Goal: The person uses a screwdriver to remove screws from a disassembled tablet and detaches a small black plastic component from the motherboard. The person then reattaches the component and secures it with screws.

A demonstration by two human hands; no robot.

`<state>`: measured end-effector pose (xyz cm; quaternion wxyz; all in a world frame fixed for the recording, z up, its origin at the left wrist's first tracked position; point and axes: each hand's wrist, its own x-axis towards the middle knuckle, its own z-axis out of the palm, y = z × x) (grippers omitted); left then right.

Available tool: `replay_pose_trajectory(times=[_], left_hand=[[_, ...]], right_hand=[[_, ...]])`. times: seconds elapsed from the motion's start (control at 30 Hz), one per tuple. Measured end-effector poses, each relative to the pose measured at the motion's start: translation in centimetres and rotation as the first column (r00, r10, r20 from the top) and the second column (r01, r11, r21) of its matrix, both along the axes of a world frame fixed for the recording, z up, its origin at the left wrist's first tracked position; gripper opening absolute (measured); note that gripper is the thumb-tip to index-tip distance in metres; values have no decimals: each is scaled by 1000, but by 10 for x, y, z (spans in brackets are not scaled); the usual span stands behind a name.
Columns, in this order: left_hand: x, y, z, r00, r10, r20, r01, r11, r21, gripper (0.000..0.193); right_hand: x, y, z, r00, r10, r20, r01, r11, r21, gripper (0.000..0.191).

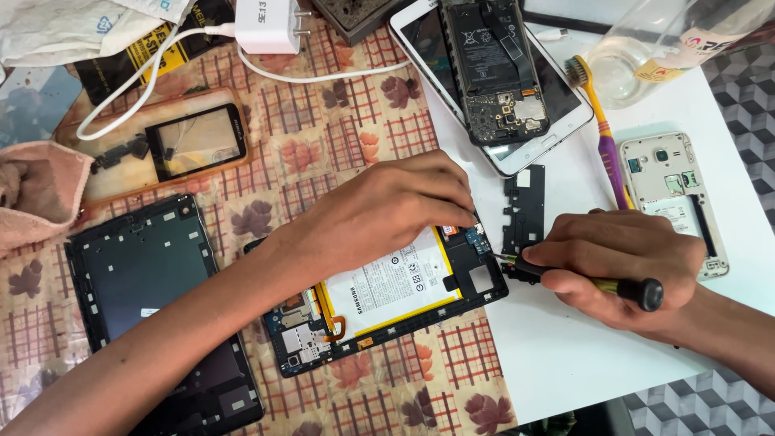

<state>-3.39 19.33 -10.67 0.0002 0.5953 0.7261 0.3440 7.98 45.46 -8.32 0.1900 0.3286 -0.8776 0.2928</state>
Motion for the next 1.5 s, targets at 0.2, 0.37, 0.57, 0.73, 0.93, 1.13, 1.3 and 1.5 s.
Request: replay_pose_trajectory(times=[0.2,0.37,0.57,0.73,0.93,1.13,1.3,1.5], left_hand=[[7,-4,-1,997,-4,-72,4,1000,2,47],[9,-3,-4,998,2,-65,-2,1000,6,46],[9,-2,-8,998,4,-55,-4,1000,7,42],[10,-3,-7,996,-19,-88,19,1000,5,42],[12,-3,-3,997,-38,-65,37,999,-14,37],[13,-1,-6,991,-60,-116,64,997,35,27],[18,-1,-3,950,-76,-302,75,997,-15,15],[23,-3,4,925,-107,-365,109,994,-15,8]], right_hand=[[-1,0,1,1000,19,-20,-20,1000,-17,34],[-2,-2,3,998,41,-40,-42,999,-31,35],[-2,-4,2,998,46,-48,-48,998,-40,35],[-3,-4,1,997,58,-59,-62,996,-68,36],[-2,-3,1,998,42,-45,-43,998,-35,34],[-1,-2,0,997,60,-45,-61,998,-27,32],[-1,0,-4,997,57,-46,-58,998,-31,33],[0,1,-6,1000,-8,25,9,999,-40,39]])
